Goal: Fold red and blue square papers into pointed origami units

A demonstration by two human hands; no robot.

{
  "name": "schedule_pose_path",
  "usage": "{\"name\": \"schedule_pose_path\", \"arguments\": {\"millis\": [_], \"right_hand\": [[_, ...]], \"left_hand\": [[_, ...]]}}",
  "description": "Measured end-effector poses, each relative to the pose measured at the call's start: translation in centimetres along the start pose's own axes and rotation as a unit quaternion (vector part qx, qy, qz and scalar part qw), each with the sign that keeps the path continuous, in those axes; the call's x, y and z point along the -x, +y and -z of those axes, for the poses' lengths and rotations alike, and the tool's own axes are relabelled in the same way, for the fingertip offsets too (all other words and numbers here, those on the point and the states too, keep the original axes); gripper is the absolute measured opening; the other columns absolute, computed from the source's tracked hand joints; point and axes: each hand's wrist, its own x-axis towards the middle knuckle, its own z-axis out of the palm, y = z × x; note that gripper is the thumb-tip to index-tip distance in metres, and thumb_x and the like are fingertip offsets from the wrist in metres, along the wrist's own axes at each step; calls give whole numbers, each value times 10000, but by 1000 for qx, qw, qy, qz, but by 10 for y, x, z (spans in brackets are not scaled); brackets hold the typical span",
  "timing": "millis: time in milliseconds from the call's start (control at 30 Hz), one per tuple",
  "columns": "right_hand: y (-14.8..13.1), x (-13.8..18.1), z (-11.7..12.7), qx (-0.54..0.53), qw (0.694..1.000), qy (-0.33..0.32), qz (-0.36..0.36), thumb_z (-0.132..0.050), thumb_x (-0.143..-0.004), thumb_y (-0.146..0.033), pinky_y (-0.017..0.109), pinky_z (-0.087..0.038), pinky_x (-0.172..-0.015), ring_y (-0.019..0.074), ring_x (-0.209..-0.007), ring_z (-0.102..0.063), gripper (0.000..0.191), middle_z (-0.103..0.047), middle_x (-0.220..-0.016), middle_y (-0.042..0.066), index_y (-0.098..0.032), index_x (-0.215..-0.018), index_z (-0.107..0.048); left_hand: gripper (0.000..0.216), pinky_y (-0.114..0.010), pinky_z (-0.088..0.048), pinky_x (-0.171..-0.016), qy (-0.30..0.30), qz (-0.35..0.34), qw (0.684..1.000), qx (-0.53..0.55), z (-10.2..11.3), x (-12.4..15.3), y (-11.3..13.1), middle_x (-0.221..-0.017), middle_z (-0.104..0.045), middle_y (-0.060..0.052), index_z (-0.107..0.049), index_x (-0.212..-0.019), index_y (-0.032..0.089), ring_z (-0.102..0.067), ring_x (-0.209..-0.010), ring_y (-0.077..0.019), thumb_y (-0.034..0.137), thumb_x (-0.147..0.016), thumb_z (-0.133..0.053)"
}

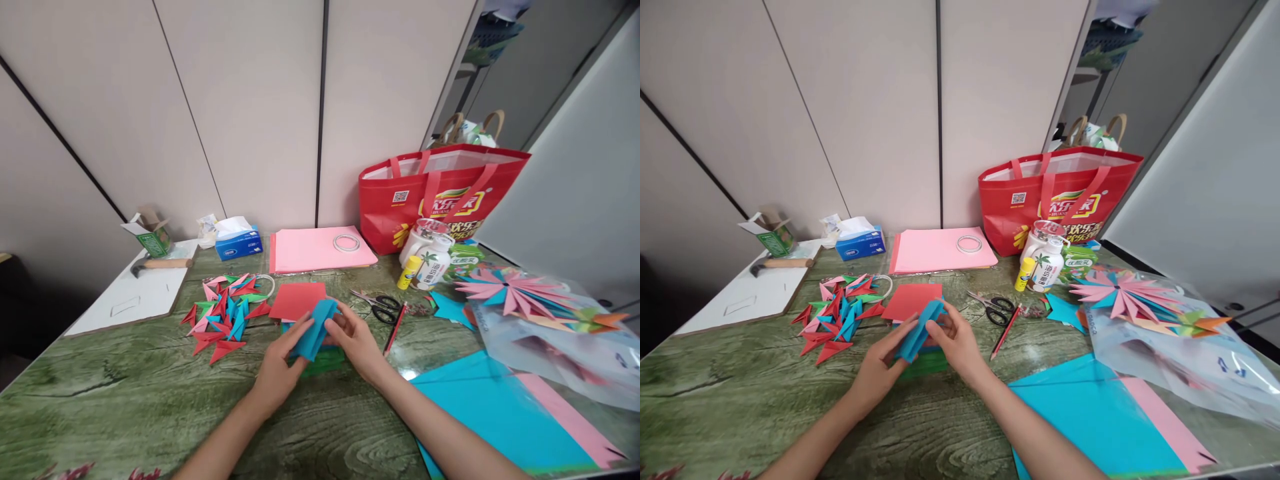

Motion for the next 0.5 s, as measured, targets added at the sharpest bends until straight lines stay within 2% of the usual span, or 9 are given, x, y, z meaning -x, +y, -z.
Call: {"name": "schedule_pose_path", "arguments": {"millis": [167, 333, 500], "right_hand": [[1, 1, 0, 10, 1000, -6, 6, -630, -683, -382, 325, -535, -663, 210, -882, -595, 510, -598, -1043, 46, -244, -1145, -464], [3, 2, -1, 32, 999, -15, 12, -674, -647, -353, 306, -527, -646, 202, -856, -591, 612, -587, -1044, 51, -263, -1204, -437], [1, 3, -2, 57, 998, -26, 22, -652, -680, -326, 303, -514, -680, 197, -860, -587, 548, -592, -1049, 37, -280, -1190, -456]], "left_hand": [[712, -409, -253, -1026, -19, 44, 997, 68, -1, 3, -4, -1321, -433, -53, -490, -1208, 255, -329, -1238, -277, 150, -549, -738], [623, -383, -284, -1017, 14, 62, 988, 140, -3, 3, -6, -1325, -426, -85, -456, -1231, 227, -357, -1225, -253, 188, -649, -672], [570, -342, -343, -973, 35, 85, 980, 177, -1, 1, -5, -1301, -458, -89, -476, -1210, 233, -393, -1200, -258, 225, -669, -654]]}}
